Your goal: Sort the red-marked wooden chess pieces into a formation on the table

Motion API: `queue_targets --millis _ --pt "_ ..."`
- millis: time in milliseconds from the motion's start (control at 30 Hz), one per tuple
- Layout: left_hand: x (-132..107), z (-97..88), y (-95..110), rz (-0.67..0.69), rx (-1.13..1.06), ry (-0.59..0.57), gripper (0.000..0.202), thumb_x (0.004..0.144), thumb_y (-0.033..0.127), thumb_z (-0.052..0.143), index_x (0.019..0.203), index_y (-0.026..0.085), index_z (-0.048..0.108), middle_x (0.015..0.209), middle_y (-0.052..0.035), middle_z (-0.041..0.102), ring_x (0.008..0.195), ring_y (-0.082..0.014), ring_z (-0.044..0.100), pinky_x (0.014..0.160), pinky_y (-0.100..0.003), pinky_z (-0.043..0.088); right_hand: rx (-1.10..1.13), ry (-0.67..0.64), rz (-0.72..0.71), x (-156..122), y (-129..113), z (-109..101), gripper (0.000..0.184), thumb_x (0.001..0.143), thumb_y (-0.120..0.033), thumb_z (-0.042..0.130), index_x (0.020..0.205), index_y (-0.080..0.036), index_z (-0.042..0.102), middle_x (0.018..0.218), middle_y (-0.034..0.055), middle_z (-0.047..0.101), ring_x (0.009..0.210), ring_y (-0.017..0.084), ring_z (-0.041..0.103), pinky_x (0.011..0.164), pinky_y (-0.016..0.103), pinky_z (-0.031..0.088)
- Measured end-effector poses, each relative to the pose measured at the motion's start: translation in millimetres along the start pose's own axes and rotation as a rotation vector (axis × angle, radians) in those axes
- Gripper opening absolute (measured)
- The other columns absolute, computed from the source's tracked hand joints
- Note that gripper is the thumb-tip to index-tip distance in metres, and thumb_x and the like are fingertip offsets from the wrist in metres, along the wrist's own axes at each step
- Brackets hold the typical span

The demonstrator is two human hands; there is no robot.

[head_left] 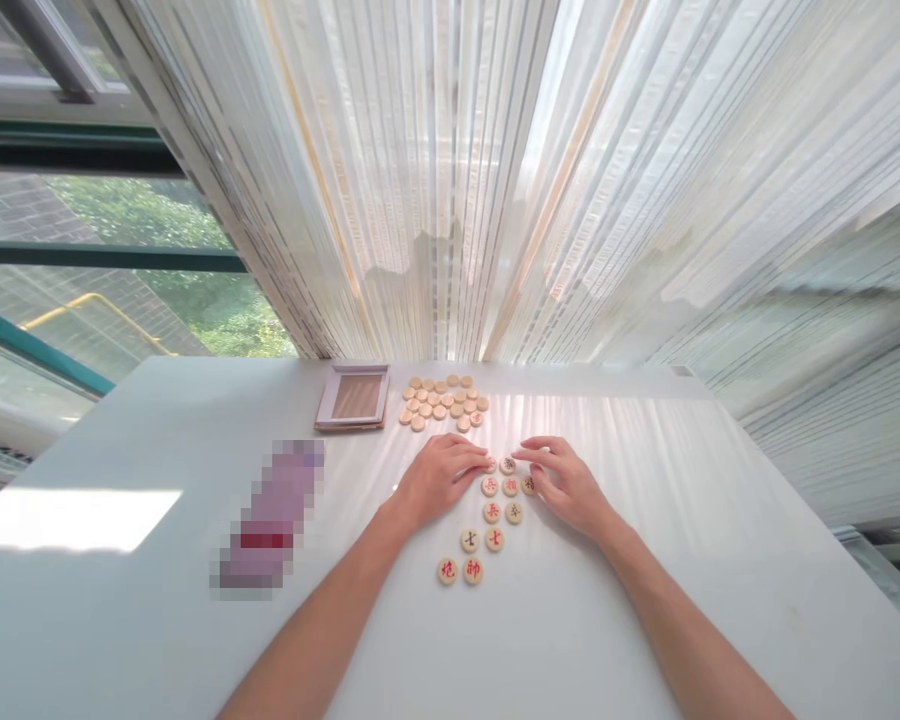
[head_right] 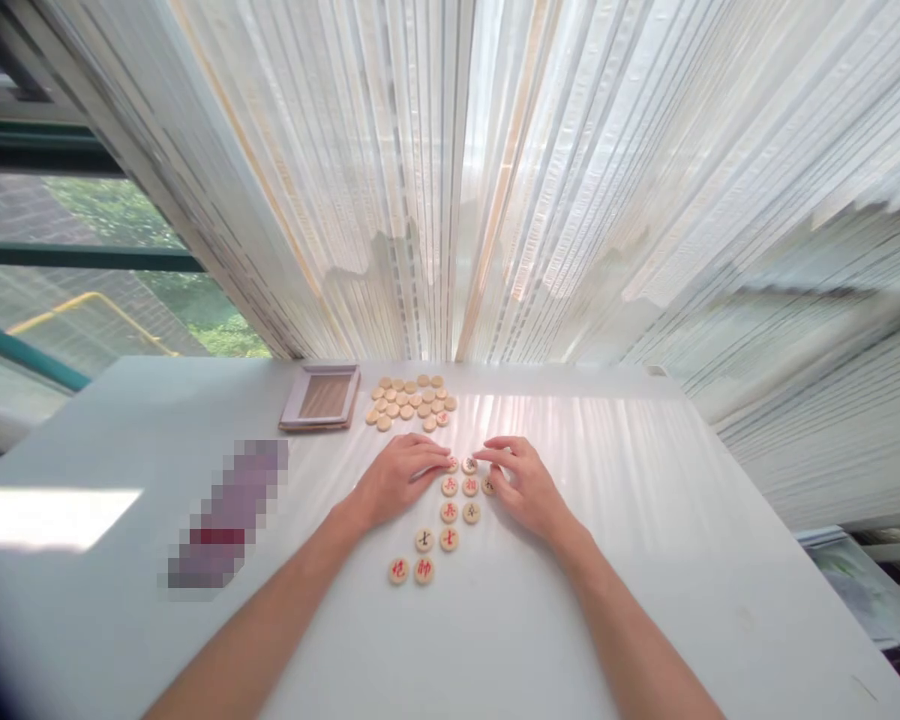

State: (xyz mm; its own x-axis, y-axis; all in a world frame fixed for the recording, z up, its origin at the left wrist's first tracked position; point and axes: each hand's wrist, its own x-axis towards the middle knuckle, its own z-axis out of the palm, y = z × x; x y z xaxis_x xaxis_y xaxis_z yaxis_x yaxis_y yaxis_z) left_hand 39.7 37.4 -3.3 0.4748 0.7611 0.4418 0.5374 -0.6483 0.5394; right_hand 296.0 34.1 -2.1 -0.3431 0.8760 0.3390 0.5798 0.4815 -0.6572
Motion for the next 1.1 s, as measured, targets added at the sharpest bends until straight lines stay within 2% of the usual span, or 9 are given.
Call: queue_targets --millis 100,233,900,1100 --pt "0.5 -1.4 0.3 -0.002 0.000 -0.010 0.020 0.095 0.020 0.061 0.109 0.029 0.073 0.110 -0.0009 0.077 0.104 -0.0224 0.065 0.094 -0.042 0.049 -0.047 -0.055 -0.029 -0.8 2.3 1.2 0.042 0.090 -0.009 0.048 0.112 -0.034 0.074 0.121 0.0068 0.060 0.114 0.025 0.059 0.099 0.045 0.051" --pt "0.1 -1.5 0.1 -0.004 -0.003 -0.009 0.021 0.095 0.018 0.061 0.109 0.029 0.073 0.110 -0.0007 0.077 0.104 -0.0223 0.065 0.094 -0.042 0.049 -0.096 -0.077 -0.065 -0.4 5.4 1.4 0.046 0.087 -0.006 0.049 0.111 -0.035 0.075 0.120 0.0064 0.061 0.114 0.026 0.057 0.099 0.047 0.050" --pt "-1.1 -0.3 -0.7 0.000 -0.012 0.005 0.021 0.094 0.017 0.061 0.109 0.026 0.072 0.110 -0.0013 0.076 0.103 -0.0222 0.065 0.093 -0.041 0.047 -0.109 -0.086 -0.067 0.0 3.7 0.4 0.048 0.088 -0.005 0.049 0.114 -0.035 0.074 0.120 0.0063 0.061 0.113 0.025 0.057 0.100 0.046 0.050" --pt "-2.0 -1.8 -0.7 -0.026 -0.035 0.017 0.027 0.091 0.011 0.060 0.112 0.025 0.069 0.108 -0.0026 0.075 0.102 -0.0226 0.065 0.093 -0.040 0.048 -0.075 -0.055 -0.040 -1.6 6.6 2.3 0.046 0.089 -0.007 0.047 0.115 -0.035 0.073 0.119 0.0056 0.062 0.113 0.025 0.059 0.099 0.044 0.050"
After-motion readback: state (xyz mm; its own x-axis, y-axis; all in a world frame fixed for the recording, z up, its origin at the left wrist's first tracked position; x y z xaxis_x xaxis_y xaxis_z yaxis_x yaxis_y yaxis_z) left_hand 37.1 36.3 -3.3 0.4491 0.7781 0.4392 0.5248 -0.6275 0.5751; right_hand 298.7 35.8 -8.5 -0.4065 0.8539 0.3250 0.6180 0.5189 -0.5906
